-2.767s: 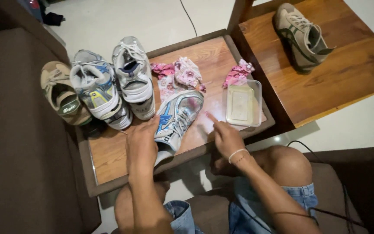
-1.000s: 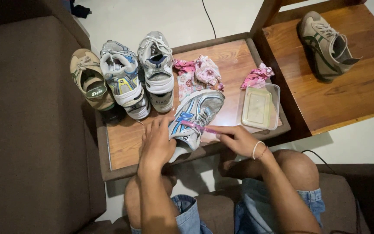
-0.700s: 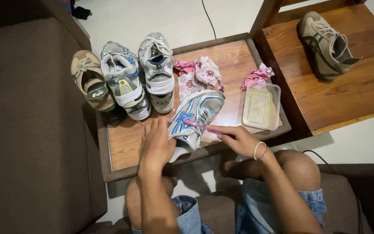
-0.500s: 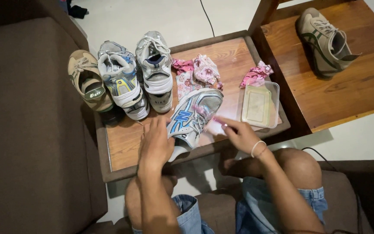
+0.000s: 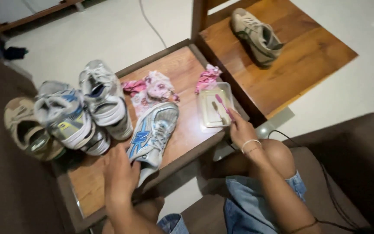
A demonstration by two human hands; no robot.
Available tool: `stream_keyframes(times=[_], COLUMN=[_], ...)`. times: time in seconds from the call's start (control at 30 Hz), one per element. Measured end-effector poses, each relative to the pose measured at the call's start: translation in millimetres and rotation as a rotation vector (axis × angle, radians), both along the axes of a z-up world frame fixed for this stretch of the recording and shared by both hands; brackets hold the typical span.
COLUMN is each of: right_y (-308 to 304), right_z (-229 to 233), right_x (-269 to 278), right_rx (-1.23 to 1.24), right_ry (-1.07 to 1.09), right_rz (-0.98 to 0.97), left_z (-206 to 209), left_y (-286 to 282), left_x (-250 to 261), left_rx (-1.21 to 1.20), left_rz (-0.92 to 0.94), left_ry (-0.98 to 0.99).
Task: The person scrubs a white and blue sneaker with a pink toothbrush, repeatedly dipping it into a container of liquid. They clean the upper mesh, side panels, and sole of the shoe while holding it on a wooden table.
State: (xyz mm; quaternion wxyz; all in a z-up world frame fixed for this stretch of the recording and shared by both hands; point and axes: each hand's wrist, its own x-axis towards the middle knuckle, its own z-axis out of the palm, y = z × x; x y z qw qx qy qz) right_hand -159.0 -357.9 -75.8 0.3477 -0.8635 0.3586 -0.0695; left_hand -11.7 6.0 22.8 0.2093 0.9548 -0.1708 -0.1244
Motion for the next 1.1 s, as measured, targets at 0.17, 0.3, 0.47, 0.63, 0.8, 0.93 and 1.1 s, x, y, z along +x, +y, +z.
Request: stream_keyframes(times=[0.17, 0.3, 0.47, 0.63, 0.8, 0.93, 1.1], right_y=[13.9, 13.5, 40.9, 82.2, 103.6, 111.5, 114.2], right_z=[30.1, 17.4, 46.6, 56.2, 56.2, 58.4, 67.1], right_x=[5.5, 4.5, 10.4, 26.1, 39.6, 47.4, 46.5], right_rx=[0.077, 0.088, 0.061, 0.085, 0.113, 0.149, 0.189], right_ry=[0.052, -0.007, -0.128, -0.141, -0.152, -0.058, -0.082], right_rz=[-0.025, 0.005, 0.096, 0.424, 0.767, 0.586, 0.824], left_z=[14.0, 8.0, 20.3, 19.6, 11.1, 27.8, 18.1], left_y=[-7.6, -7.0, -16.8, -12.2, -5.0, -9.0, -4.0], left_x=[-2.6, -3.5, -4.9, -10.8, -11.1, -16.4, -15.7], left_rx=[0.057, 0.058, 0.112, 0.070, 0.009, 0.048, 0.012], left_rz=[0.035, 0.037, 0.043, 0.020, -0.052, -0.022, -0.066], left_ry=[0.093, 0.042, 0.049, 0.018, -0.079, 0.013, -0.071])
